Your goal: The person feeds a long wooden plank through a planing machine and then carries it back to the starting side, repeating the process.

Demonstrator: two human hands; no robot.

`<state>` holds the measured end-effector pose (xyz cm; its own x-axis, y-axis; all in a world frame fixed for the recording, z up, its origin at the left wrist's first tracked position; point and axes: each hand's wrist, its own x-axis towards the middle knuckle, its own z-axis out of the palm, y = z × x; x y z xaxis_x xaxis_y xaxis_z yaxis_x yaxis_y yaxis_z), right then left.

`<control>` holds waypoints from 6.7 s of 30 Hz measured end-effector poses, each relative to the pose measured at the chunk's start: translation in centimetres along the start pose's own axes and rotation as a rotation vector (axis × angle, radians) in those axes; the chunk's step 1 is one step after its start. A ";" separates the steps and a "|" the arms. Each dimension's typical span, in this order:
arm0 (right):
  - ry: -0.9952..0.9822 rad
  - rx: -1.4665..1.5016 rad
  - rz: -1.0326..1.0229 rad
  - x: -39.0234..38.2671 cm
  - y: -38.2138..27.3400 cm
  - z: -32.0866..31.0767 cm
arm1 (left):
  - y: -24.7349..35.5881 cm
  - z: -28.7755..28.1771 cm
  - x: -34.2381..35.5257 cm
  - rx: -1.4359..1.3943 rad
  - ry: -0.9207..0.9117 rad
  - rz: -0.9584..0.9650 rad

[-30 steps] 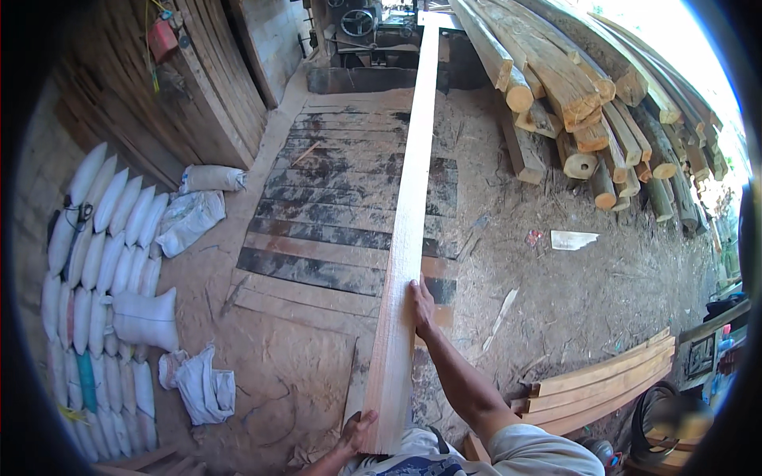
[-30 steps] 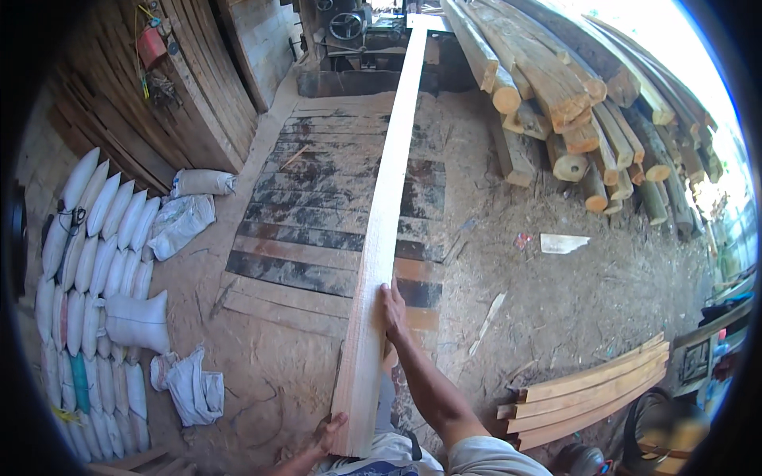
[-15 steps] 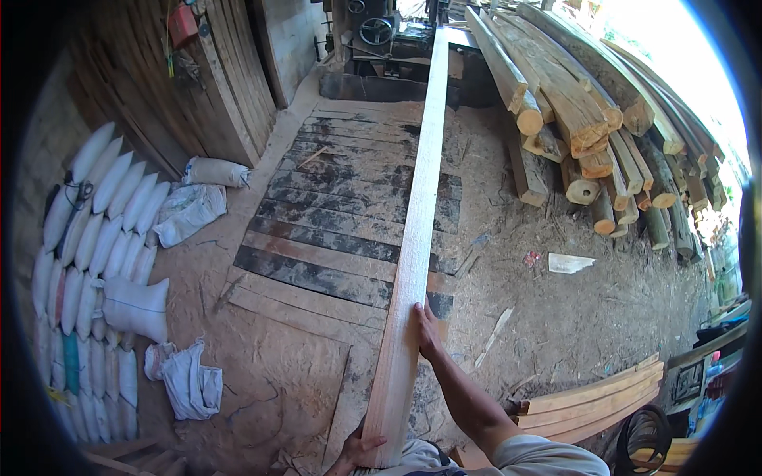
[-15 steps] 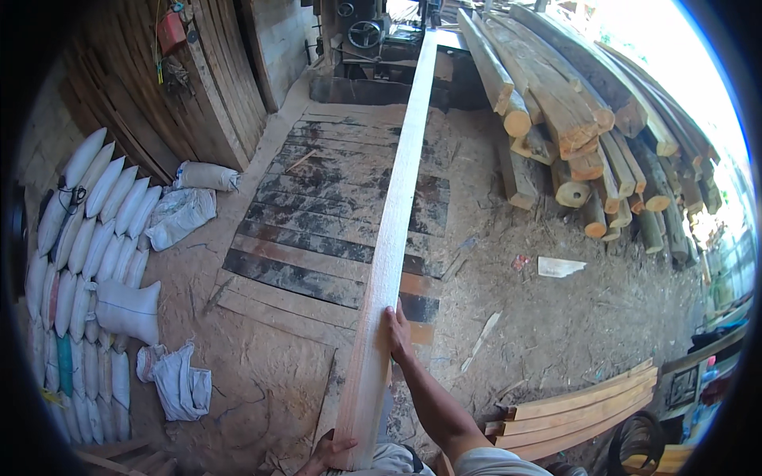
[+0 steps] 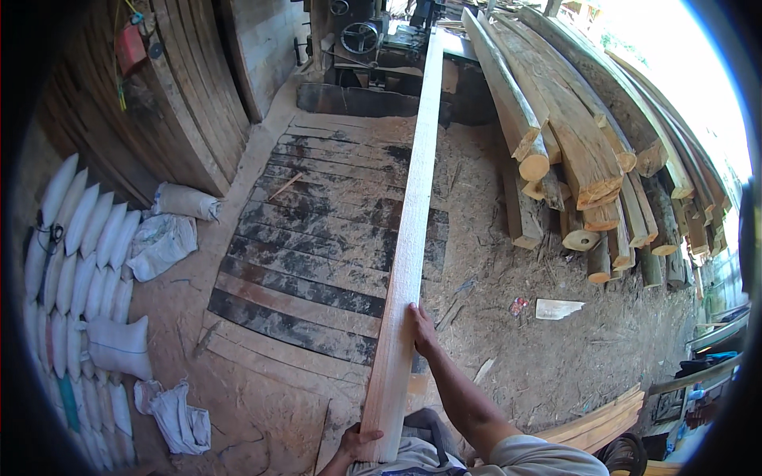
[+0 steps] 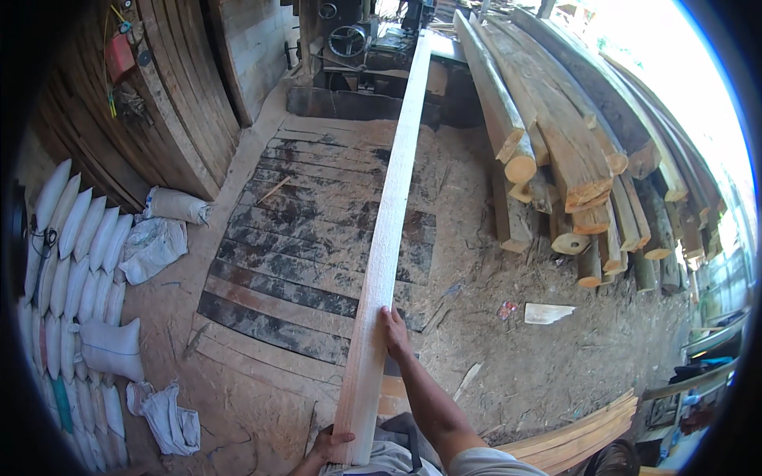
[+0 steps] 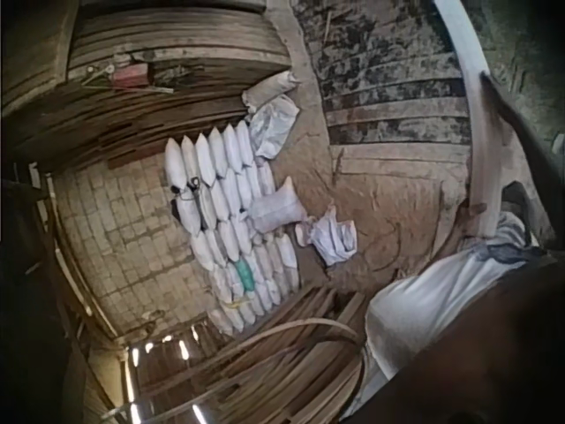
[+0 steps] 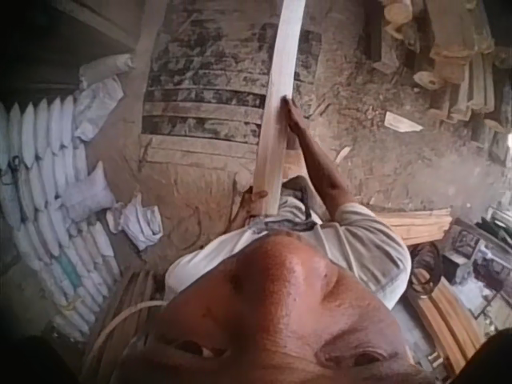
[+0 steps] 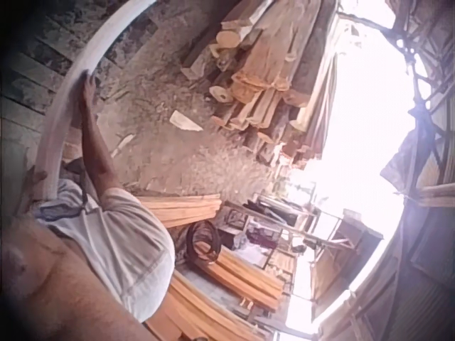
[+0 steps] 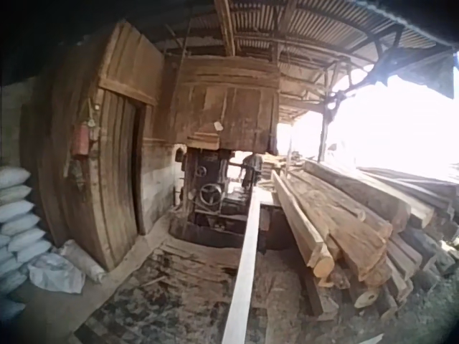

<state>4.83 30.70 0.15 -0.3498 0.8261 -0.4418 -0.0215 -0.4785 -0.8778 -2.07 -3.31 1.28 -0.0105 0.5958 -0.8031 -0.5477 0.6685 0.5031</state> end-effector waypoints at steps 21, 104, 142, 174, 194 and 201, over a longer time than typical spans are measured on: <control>0.077 -0.111 -0.112 50.1 -26.7 -2.8 | 47.6 14.2 31.3 0.089 0.042 0.018; 0.585 -0.386 -0.425 106.5 -66.7 -19.8 | 110.3 45.6 90.2 -0.031 -0.715 -0.093; 0.334 0.065 0.641 16.6 -10.3 -1.8 | 62.7 23.1 48.5 0.025 -0.363 0.033; 0.415 0.177 0.754 40.7 -22.0 -0.1 | 101.2 29.1 78.6 0.054 -0.456 0.209; 0.291 -0.531 0.724 80.9 -47.7 0.3 | 90.8 21.2 67.0 0.688 -0.697 -0.139; 0.366 -0.189 0.016 87.4 -46.8 -1.8 | 103.0 26.6 80.3 0.509 -0.287 -0.060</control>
<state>-23.01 125.84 2.28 0.0087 0.8867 -0.4623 0.1654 -0.4572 -0.8738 -37.04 125.22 -2.84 0.2737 0.5994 -0.7522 -0.0689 0.7923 0.6063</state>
